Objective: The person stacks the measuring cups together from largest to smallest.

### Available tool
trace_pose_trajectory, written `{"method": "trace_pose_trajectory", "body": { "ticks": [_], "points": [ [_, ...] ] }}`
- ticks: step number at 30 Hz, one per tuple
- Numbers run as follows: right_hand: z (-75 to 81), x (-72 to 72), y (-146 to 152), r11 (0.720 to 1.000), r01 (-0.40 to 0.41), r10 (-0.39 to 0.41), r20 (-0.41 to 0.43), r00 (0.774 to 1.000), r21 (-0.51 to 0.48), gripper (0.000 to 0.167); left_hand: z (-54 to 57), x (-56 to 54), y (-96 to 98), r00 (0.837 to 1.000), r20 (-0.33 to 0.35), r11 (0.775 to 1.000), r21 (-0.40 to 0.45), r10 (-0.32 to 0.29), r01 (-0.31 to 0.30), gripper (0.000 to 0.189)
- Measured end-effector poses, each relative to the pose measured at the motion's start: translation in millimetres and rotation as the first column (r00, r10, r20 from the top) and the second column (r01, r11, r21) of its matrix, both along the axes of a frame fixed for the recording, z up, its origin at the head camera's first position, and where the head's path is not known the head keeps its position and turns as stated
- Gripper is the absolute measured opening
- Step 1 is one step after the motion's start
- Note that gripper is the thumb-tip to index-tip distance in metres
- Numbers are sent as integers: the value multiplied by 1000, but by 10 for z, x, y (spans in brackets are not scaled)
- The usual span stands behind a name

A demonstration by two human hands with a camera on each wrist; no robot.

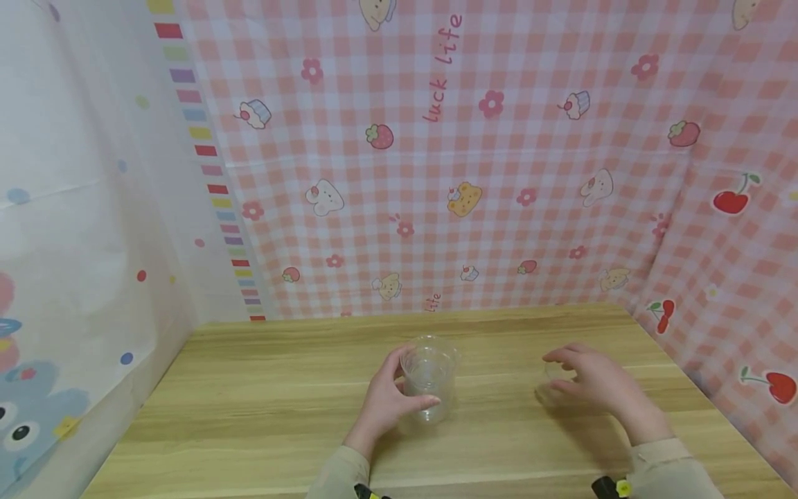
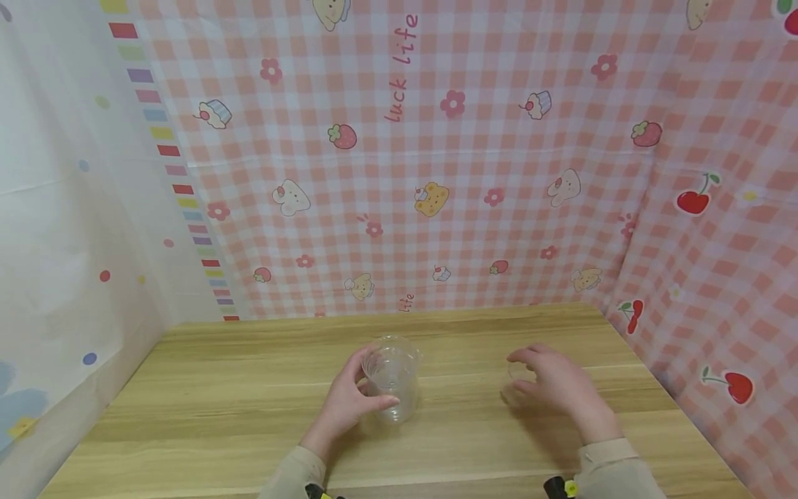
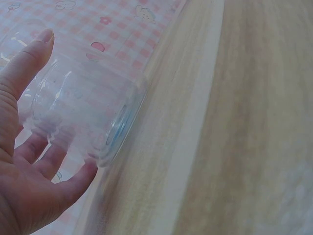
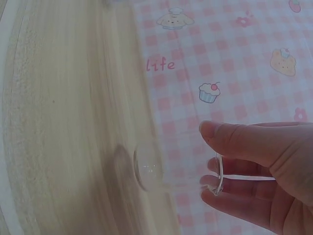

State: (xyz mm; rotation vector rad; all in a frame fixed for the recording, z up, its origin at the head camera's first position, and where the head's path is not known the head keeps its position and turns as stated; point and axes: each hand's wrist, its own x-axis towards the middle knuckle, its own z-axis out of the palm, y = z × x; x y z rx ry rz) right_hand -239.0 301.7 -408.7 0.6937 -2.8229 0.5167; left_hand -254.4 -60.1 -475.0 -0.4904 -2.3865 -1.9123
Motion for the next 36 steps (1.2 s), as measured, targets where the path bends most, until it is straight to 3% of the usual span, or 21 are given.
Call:
{"method": "trace_pose_trajectory", "body": {
  "ticks": [6,14,24,32,36],
  "points": [
    [7,5,-49,1000,4,-4,19,1000,-17,39,-1,6,8,1000,2,1000,4,3,-3,94],
    [56,30,-134,999,9,-8,15,1000,-36,40,386,256,20,1000,-3,1000,15,-5,5,86],
    [81,24,-243,999,-9,10,11,1000,-53,40,279,195,37,1000,7,1000,13,17,-17,89],
    [84,30,-339,997,-48,48,2,999,-67,41,357,245,23,1000,1,1000,25,3,-3,86],
    [78,30,-374,997,-53,53,-14,999,-59,42,301,202,24,1000,6,1000,20,1,-1,86]
  ]
}}
